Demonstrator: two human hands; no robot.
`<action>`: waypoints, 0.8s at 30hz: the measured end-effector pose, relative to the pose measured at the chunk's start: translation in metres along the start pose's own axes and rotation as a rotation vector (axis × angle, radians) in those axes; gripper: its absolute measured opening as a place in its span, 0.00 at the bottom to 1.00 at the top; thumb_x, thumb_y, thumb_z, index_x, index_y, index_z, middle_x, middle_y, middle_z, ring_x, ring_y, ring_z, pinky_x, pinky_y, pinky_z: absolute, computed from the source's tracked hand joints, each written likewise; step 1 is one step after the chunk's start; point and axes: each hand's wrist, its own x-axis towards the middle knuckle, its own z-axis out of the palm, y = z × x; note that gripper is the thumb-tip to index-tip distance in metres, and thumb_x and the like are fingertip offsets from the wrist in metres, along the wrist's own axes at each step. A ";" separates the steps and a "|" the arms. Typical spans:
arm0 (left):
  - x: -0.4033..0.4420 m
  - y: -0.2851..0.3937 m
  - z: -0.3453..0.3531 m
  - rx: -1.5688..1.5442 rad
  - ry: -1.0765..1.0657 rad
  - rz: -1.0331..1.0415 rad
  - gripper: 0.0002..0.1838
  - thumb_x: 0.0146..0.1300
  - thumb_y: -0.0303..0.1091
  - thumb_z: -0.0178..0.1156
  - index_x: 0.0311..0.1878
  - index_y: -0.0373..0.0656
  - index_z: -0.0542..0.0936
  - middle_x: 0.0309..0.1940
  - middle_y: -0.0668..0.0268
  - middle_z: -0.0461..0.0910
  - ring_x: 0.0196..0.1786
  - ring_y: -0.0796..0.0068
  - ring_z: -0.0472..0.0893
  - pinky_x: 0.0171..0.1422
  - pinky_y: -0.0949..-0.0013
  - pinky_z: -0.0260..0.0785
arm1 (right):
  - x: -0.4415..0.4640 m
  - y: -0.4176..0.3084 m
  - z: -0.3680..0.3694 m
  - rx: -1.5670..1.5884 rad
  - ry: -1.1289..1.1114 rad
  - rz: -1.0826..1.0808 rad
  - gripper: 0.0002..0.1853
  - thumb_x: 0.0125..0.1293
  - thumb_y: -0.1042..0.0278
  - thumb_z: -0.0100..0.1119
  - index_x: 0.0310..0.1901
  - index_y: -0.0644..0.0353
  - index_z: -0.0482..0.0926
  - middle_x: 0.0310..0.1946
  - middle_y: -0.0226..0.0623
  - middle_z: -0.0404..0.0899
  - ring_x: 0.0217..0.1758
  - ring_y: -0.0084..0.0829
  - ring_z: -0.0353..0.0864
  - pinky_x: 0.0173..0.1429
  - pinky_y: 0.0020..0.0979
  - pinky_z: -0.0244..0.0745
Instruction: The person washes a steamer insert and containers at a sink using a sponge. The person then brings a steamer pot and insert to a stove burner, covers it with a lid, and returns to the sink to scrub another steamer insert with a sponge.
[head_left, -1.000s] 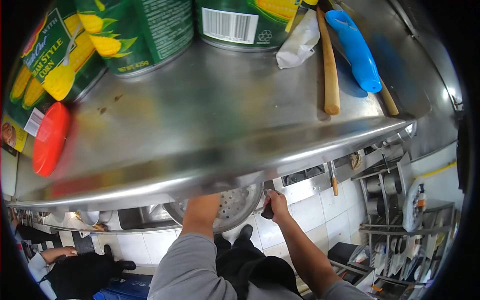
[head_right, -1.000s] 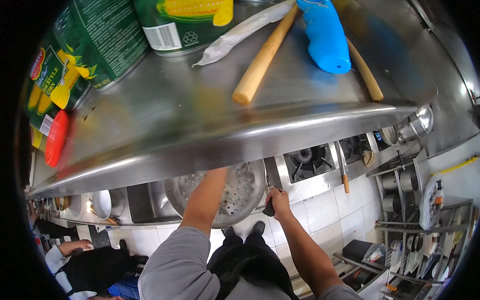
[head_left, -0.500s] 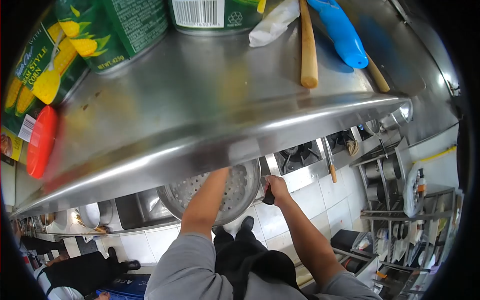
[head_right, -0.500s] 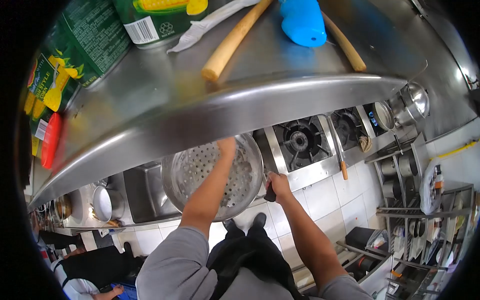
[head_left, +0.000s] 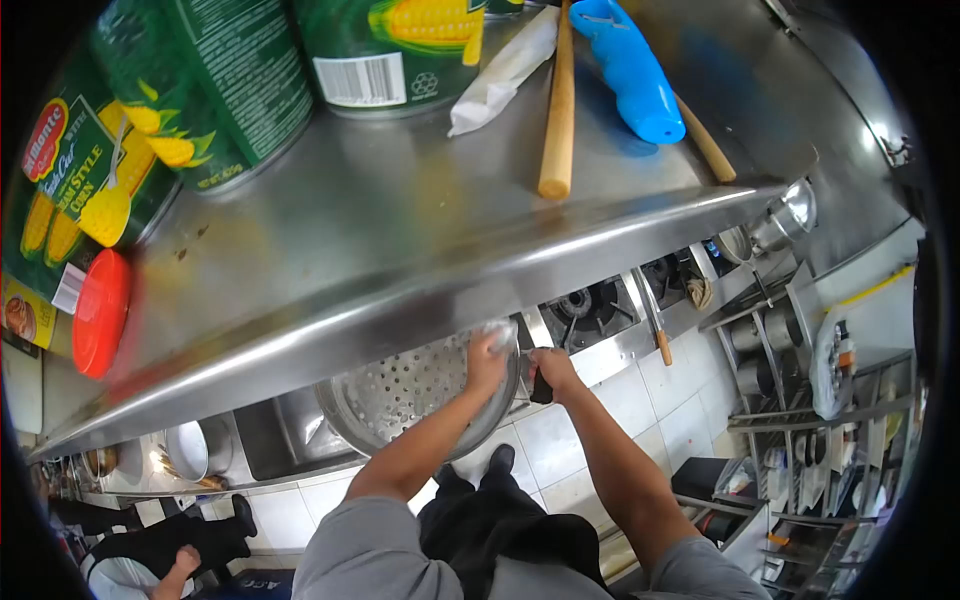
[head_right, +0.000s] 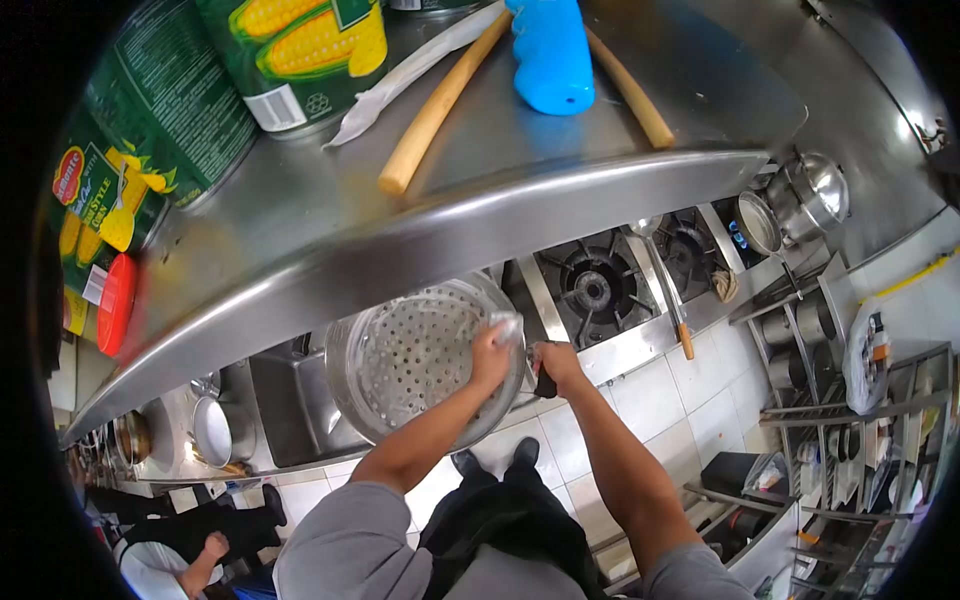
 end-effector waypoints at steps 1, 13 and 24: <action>0.008 -0.004 -0.001 -0.002 -0.008 0.001 0.11 0.63 0.35 0.64 0.37 0.34 0.82 0.43 0.53 0.83 0.44 0.63 0.80 0.49 0.60 0.71 | -0.001 -0.002 0.000 0.006 0.005 0.001 0.08 0.60 0.65 0.57 0.28 0.59 0.76 0.20 0.34 0.75 0.22 0.28 0.73 0.27 0.33 0.69; -0.023 -0.046 -0.020 0.003 -0.404 -0.333 0.14 0.58 0.27 0.63 0.48 0.39 0.83 0.47 0.55 0.85 0.55 0.64 0.82 0.62 0.63 0.71 | 0.007 -0.018 -0.001 -0.103 -0.012 -0.024 0.09 0.58 0.65 0.58 0.29 0.63 0.77 0.21 0.37 0.76 0.22 0.30 0.75 0.28 0.33 0.70; -0.058 -0.030 -0.054 -0.016 -0.657 -0.272 0.18 0.54 0.24 0.67 0.50 0.38 0.82 0.42 0.57 0.84 0.40 0.65 0.80 0.49 0.63 0.73 | 0.055 -0.051 -0.003 -0.269 -0.132 -0.057 0.12 0.57 0.64 0.60 0.24 0.65 0.79 0.19 0.39 0.77 0.22 0.32 0.77 0.29 0.36 0.72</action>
